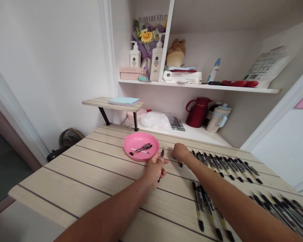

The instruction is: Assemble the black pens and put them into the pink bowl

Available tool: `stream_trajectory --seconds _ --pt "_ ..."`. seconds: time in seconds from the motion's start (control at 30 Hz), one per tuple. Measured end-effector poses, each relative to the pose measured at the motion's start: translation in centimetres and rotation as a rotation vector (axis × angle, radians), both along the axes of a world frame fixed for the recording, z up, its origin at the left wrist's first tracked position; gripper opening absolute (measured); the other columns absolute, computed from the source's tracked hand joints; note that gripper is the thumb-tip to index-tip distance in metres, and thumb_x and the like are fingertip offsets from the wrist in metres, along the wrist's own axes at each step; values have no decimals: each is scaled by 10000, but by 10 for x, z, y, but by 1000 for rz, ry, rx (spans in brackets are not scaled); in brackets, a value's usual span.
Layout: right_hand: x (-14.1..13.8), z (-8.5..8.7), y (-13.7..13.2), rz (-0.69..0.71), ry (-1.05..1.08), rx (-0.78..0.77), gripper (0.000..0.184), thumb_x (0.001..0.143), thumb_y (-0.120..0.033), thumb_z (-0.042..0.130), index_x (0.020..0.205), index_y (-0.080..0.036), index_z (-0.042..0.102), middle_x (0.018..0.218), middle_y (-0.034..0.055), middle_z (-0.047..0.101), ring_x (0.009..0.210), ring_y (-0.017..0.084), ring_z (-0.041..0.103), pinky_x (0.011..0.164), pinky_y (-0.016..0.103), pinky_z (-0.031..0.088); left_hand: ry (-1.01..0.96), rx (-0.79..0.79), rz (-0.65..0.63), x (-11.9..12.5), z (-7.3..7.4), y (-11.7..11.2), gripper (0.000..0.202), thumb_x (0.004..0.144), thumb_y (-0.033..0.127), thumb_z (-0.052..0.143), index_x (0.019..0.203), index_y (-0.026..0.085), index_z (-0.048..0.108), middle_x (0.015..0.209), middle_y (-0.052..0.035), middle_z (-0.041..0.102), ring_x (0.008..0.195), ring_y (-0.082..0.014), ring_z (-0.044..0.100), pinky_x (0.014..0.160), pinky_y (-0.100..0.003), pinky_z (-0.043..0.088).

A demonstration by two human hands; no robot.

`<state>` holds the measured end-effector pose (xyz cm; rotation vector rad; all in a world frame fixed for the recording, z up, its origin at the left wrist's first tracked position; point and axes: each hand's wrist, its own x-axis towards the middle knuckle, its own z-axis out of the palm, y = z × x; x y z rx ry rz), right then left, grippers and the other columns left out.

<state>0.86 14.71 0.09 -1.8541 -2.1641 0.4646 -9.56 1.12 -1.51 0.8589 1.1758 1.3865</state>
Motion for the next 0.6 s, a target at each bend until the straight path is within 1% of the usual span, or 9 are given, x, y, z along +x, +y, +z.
stream_trajectory --seconds 0.07,0.17,0.27,0.33,0.4,0.47,0.53,0.6 --pt "-1 0 -2 2 7 19 229 537 -85 604 760 -89 656 894 200 649 902 248 594 707 278 424 0 -8 -17 1 -1 -1 330 775 300 432 1084 187 461 855 -38 590 360 4 383 328 -136 202" --pt "4 6 -2 10 68 52 184 552 -107 598 728 -100 650 886 185 652 910 252 584 715 286 414 -10 -23 -31 0 -2 -1 338 766 310 447 1080 187 465 834 -32 594 359 3 379 331 -135 199" --pt "16 20 -3 9 180 84 80 595 -144 573 647 -124 630 818 146 661 874 233 588 694 269 406 -27 -24 -52 -1 -3 -1 352 753 323 470 1077 187 471 821 -30 604 356 -1 378 333 -139 204" --pt "26 28 -10 -3 282 86 92 645 -195 542 628 -142 616 733 106 660 769 197 605 630 247 406 -48 -25 -71 -2 -1 -2 355 745 321 481 1074 186 474 815 -29 607 350 -2 373 332 -142 201" --pt "34 32 -23 -27 398 67 171 705 -273 490 663 -155 605 677 73 650 631 156 601 535 229 395 -81 -24 -94 -2 1 -5 361 731 316 499 1066 183 477 816 -30 611 348 -3 374 331 -145 199" --pt "40 31 -43 -50 513 35 258 748 -365 435 715 -161 590 685 59 649 550 130 581 465 217 375 -117 -16 -135 0 3 -9 378 708 315 532 1057 181 480 825 -31 613 352 -4 380 332 -147 201" --pt "43 28 -66 -72 679 -36 314 738 -454 446 740 -166 570 730 56 649 558 120 577 452 207 372 -148 -4 -190 3 4 -14 392 690 319 557 1049 182 484 826 -26 611 355 -4 385 331 -150 204" --pt "43 24 -88 -119 958 -179 350 671 -515 530 727 -170 553 758 52 639 600 122 572 469 204 373 -159 9 -246 8 6 -19 389 686 321 561 1042 184 485 804 -13 602 353 -8 388 327 -153 208"
